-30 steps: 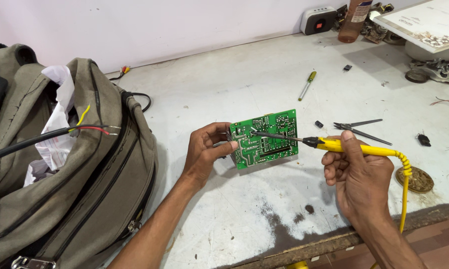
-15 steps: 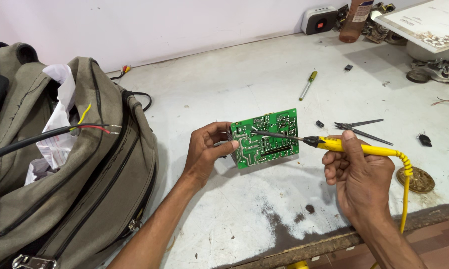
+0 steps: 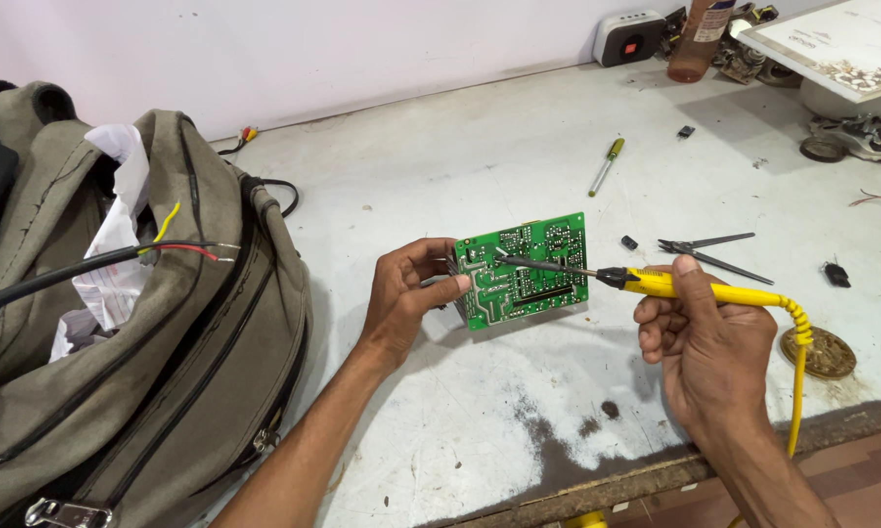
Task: The person holds a green circuit board, flips it to inspect both sides, and uses a soldering iron to apply solder to several points. They then use a multimeter to test continuity across different components on the board.
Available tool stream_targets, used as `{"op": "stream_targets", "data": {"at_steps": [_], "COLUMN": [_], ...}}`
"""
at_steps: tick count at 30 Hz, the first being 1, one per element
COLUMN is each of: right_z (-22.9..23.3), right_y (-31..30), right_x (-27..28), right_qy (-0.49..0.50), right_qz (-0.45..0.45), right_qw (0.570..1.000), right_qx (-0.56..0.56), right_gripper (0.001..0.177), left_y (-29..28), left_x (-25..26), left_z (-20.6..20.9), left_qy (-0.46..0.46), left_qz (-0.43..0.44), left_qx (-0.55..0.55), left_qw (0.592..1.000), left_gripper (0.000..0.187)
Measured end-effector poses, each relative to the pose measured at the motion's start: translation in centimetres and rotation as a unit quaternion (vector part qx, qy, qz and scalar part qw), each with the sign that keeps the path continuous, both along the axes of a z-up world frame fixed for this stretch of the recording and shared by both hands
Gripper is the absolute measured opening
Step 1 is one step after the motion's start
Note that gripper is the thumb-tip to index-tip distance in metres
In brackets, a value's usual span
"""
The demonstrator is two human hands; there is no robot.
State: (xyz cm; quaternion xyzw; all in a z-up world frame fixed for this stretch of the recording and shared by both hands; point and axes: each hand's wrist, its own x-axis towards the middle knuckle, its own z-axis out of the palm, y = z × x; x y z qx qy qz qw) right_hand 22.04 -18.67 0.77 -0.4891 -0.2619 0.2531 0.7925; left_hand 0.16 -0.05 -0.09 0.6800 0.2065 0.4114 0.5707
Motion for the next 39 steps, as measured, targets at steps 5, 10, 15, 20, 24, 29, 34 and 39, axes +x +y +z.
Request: {"op": "stream_targets", "data": {"at_steps": [5,10,15,20,24,29,34,39], "right_z": [0.0,0.0,0.0,0.1,0.0,0.3,0.9,1.9], "right_y": [0.0,0.0,0.1,0.0,0.1,-0.1,-1.8,-7.9], "right_x": [-0.1,-0.1,0.1,0.3,0.3,0.1,0.4,7.0], "right_qy": [-0.002,-0.006,0.023,0.045,0.047,0.039,0.023,-0.067], "right_qz": [0.0,0.0,0.01,0.005,0.004,-0.006,-0.027,-0.123], "right_qw": [1.0,1.0,1.0,0.999,0.999,0.999,0.999,0.985], "right_qx": [0.002,-0.002,-0.005,-0.012,-0.011,-0.013,0.02,0.101], "right_gripper": [0.028,0.028,0.028,0.03,0.03,0.03,0.028,0.03], "left_y": [0.0,0.1,0.1,0.1,0.1,0.2,0.2,0.1], "left_x": [-0.1,0.1,0.0,0.0,-0.1,-0.1,0.0,-0.2], "left_z": [0.0,-0.1,-0.1,-0.1,-0.1,-0.2,-0.2,0.1], "left_qy": [0.0,0.0,-0.007,-0.004,0.0,-0.007,0.002,-0.01], "left_qz": [-0.001,-0.001,-0.009,-0.003,0.0,-0.007,0.002,-0.014], "left_qx": [-0.004,0.002,0.003,0.004,0.005,-0.005,0.005,0.007], "left_qw": [1.0,1.0,1.0,1.0,1.0,1.0,1.0,1.0], "left_gripper": [0.049,0.049,0.049,0.049,0.048,0.049,0.049,0.048]}}
